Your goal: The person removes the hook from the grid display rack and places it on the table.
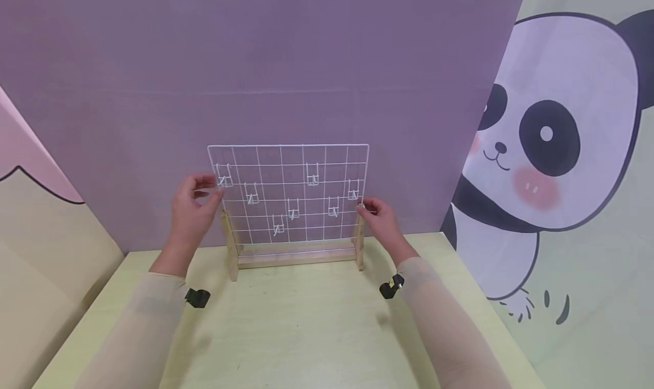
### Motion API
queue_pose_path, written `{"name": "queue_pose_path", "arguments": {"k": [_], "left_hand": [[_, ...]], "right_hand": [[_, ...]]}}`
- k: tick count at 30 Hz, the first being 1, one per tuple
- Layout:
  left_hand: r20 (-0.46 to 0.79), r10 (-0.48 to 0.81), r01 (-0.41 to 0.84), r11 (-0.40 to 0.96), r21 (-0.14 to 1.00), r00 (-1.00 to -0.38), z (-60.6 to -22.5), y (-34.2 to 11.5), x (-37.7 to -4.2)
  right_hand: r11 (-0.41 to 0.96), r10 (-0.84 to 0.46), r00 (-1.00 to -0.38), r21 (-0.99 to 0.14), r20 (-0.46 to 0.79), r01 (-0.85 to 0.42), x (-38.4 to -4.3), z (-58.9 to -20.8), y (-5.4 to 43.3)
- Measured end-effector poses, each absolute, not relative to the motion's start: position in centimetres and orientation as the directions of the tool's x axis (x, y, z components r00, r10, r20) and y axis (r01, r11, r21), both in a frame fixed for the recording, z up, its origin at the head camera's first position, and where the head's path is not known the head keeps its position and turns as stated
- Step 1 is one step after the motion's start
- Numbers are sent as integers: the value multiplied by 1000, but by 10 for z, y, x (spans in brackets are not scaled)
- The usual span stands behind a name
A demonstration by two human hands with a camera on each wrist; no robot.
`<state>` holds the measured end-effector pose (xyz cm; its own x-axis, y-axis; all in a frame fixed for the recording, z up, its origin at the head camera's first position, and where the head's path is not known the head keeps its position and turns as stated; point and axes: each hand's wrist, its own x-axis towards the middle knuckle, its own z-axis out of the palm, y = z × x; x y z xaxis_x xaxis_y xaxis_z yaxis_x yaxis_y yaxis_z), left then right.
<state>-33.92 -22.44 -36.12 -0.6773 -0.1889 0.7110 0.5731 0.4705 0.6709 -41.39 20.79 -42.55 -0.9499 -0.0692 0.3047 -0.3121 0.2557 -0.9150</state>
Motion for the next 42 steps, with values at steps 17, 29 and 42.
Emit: {"name": "queue_pose_path", "arguments": {"k": [17, 29, 42], "left_hand": [[784, -163, 634, 502, 589, -600, -359, -220, -345], [802, -182, 640, 514, 571, -569, -362, -219, -347], [885, -188, 675, 585, 449, -426, -354, -220, -346]], "right_hand": [[238, -108, -953, -923, 283, -302, -419, -426, 215], [190, -87, -949, -931, 302, -313, -421, -429, 212], [168, -97, -953, -939, 286, -299, -421, -432, 214]]}}
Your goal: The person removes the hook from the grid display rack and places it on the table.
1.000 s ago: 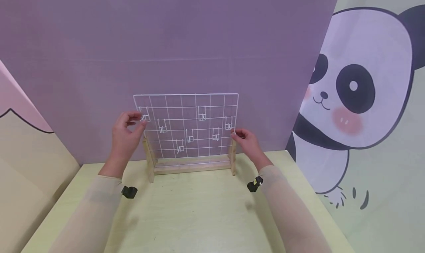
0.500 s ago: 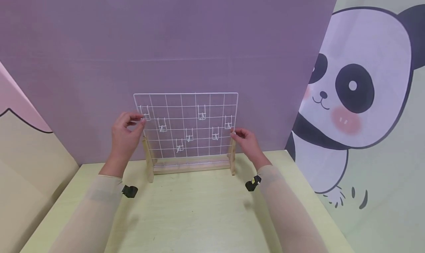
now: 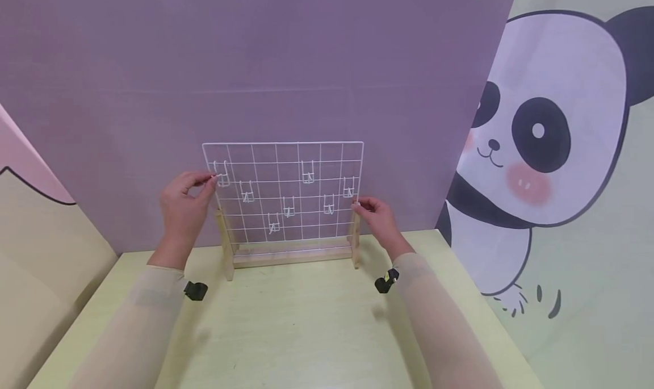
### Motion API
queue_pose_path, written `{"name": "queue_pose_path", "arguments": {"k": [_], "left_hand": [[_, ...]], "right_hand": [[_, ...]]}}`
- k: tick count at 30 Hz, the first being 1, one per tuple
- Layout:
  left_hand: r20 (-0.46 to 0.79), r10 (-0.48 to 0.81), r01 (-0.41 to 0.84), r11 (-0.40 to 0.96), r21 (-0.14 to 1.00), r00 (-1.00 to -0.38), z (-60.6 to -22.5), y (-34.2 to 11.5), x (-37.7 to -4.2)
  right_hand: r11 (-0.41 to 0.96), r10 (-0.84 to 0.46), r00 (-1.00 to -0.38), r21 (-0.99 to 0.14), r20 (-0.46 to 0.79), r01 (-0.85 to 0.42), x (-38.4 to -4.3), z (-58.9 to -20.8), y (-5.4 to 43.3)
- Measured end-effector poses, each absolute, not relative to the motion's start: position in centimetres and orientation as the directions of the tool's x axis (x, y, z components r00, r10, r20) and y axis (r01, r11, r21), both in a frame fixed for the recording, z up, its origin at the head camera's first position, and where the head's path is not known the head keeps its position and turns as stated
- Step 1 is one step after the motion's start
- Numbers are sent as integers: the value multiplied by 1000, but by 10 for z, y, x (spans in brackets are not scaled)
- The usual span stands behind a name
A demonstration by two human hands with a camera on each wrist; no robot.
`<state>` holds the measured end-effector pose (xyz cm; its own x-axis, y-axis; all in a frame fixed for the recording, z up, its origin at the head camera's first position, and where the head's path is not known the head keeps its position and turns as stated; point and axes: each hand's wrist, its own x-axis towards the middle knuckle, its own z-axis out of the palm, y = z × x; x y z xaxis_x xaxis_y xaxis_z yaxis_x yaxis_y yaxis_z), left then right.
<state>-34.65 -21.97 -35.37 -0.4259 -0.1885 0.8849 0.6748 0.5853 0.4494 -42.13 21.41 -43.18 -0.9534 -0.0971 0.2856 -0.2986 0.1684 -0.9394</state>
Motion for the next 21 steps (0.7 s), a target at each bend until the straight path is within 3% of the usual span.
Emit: {"name": "queue_pose_path", "arguments": {"k": [9, 21], "left_hand": [[908, -214, 684, 601, 413, -360, -343, -217, -344], [874, -268, 688, 540, 485, -405, -346, -220, -331]], "right_hand": [[181, -110, -960, -944, 258, -274, -421, -430, 215], [151, -133, -960, -953, 245, -264, -419, -428, 215]]}}
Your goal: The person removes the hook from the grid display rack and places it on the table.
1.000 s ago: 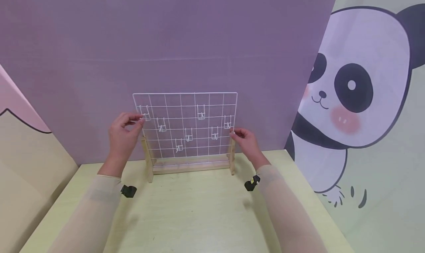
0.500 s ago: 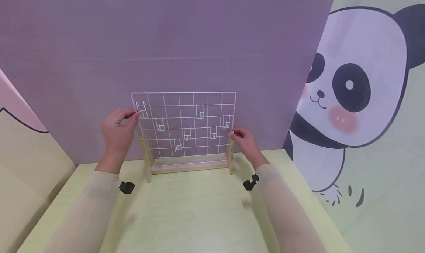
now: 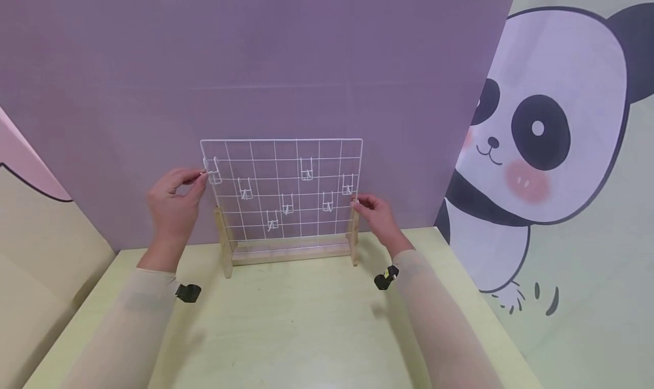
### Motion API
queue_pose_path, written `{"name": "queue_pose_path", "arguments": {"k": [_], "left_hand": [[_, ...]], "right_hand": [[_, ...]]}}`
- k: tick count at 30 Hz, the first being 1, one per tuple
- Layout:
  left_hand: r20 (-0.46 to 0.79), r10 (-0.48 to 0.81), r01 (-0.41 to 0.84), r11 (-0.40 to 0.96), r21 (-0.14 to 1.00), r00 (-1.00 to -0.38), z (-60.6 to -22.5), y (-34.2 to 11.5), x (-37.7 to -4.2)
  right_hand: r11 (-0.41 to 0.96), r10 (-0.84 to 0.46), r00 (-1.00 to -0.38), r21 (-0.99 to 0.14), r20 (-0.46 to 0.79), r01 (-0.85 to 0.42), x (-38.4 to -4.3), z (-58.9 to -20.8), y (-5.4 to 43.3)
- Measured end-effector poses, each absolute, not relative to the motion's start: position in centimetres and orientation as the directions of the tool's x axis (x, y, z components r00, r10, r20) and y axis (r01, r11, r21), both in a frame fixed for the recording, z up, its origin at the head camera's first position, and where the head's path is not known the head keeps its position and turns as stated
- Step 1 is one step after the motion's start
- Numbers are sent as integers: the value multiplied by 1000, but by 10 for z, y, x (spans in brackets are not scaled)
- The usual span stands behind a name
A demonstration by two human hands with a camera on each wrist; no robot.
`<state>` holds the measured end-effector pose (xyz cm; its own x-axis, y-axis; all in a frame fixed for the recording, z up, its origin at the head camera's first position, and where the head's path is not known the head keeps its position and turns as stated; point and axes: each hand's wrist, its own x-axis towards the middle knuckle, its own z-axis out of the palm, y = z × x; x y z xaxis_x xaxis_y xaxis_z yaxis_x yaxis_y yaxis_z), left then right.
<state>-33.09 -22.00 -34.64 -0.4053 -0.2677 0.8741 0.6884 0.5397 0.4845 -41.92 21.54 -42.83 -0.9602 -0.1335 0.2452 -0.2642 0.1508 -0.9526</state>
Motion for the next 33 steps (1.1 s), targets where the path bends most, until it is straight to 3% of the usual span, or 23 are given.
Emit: {"name": "queue_pose_path", "arguments": {"k": [33], "left_hand": [[863, -110, 613, 660, 435, -493, -392, -238, -308]], "right_hand": [[121, -129, -960, -957, 249, -265, -423, -431, 215]]}}
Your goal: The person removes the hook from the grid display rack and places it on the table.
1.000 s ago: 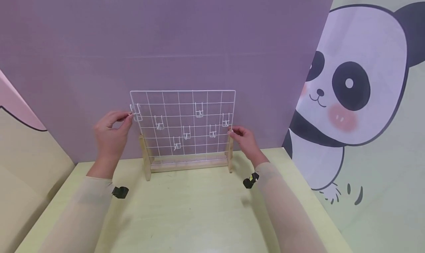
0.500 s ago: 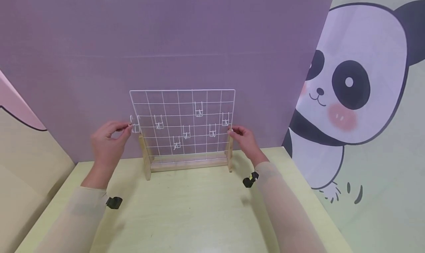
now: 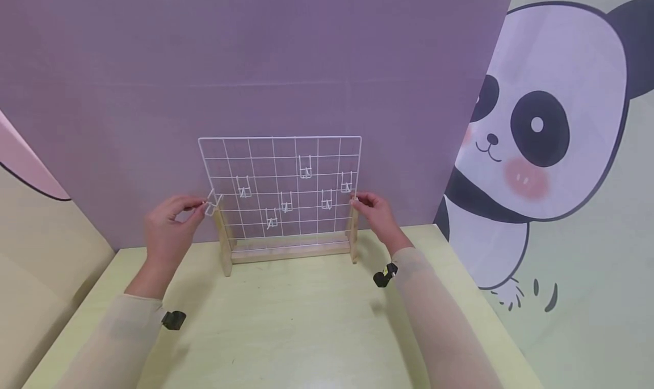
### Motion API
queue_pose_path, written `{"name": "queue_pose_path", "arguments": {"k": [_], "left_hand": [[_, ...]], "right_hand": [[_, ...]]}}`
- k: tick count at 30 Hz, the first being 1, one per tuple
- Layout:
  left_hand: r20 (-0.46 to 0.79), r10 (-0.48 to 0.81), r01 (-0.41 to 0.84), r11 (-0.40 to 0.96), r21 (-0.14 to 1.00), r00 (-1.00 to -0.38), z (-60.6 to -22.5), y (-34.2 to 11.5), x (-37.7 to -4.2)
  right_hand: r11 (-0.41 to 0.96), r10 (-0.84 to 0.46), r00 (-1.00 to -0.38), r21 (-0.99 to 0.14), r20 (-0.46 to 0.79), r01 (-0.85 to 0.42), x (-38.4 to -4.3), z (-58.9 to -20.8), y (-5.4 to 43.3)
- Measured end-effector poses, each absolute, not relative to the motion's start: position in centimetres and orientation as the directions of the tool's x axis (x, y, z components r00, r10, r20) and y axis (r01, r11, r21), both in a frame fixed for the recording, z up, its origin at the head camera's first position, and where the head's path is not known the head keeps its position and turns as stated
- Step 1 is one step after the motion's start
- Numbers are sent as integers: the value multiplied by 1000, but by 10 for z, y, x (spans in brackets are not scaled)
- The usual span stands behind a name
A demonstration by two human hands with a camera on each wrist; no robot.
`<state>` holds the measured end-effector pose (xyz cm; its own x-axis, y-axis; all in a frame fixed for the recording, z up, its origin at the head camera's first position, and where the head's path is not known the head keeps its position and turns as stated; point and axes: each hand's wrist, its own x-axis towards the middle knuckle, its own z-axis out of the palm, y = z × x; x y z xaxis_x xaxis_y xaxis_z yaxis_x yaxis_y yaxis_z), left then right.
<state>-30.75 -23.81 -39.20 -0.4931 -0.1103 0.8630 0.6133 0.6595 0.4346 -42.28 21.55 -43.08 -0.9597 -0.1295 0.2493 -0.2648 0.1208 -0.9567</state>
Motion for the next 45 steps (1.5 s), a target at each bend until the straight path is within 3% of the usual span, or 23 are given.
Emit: {"name": "queue_pose_path", "arguments": {"k": [12, 24, 33, 45], "left_hand": [[861, -53, 637, 650, 415, -506, -409, -234, -309], [820, 23, 640, 638, 428, -572, -424, -229, -311], [797, 114, 638, 670, 379, -593, -441, -228, -311], [708, 137, 598, 658, 457, -693, -463, -226, -312]], "right_hand": [[133, -119, -961, -955, 249, -264, -424, -434, 217], [121, -117, -954, -950, 274, -288, -425, -435, 217], [135, -123, -959, -953, 256, -271, -427, -435, 219], [125, -119, -961, -957, 249, -264, -425, -432, 217]]}}
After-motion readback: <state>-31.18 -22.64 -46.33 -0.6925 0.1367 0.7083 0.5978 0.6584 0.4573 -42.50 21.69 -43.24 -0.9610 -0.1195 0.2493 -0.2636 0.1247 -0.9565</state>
